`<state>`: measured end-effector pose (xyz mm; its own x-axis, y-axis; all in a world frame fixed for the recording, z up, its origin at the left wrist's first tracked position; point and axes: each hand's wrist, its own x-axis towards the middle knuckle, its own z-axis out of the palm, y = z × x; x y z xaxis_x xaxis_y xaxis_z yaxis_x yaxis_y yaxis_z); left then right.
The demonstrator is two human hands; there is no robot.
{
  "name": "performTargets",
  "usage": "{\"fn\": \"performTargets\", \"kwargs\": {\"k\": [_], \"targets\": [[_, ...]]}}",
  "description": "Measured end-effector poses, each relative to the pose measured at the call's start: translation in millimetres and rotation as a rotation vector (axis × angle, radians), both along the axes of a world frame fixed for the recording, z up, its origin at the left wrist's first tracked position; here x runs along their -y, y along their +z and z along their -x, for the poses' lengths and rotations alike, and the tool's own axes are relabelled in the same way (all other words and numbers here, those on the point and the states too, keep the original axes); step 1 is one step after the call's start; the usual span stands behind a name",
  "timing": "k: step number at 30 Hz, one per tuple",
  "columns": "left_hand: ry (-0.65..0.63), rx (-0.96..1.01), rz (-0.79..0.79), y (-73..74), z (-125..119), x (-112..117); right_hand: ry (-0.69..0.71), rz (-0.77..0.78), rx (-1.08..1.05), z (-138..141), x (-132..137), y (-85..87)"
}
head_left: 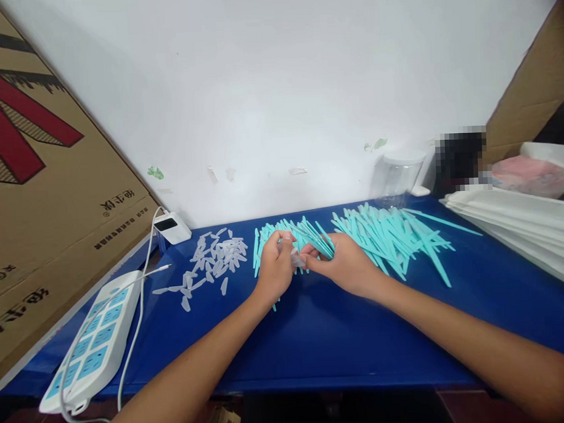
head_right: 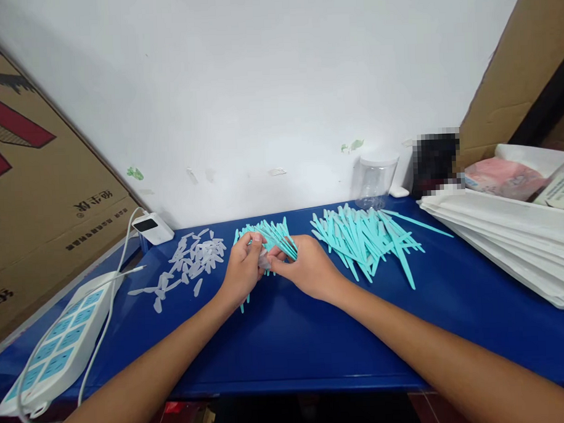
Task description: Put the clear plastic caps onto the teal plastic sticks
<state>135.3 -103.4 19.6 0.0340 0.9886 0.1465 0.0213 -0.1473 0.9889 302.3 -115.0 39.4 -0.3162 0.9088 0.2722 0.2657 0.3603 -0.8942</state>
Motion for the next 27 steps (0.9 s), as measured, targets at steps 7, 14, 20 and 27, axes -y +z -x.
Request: {"fn": "performTargets", "kwargs": {"k": [7, 14, 20, 27], "targets": [[-0.090, -0.039, 0.038, 4.2, 8, -4, -0.121, -0.107, 0.031, -15, -12, 0.7], [-0.221, -0.090, 0.027, 8.7, 10, -3, -0.157, -0.132, 0.036, -23, -19, 6.6], [-0.202, -0.108, -0.010, 9.7, 13, -4, -0.122, -0.107, -0.012, -22, -18, 5.8], [-0.158, -0.285, -0.156, 9.1, 15, -2, -0.121, -0.062, -0.032, -20, -19, 1.3]]}}
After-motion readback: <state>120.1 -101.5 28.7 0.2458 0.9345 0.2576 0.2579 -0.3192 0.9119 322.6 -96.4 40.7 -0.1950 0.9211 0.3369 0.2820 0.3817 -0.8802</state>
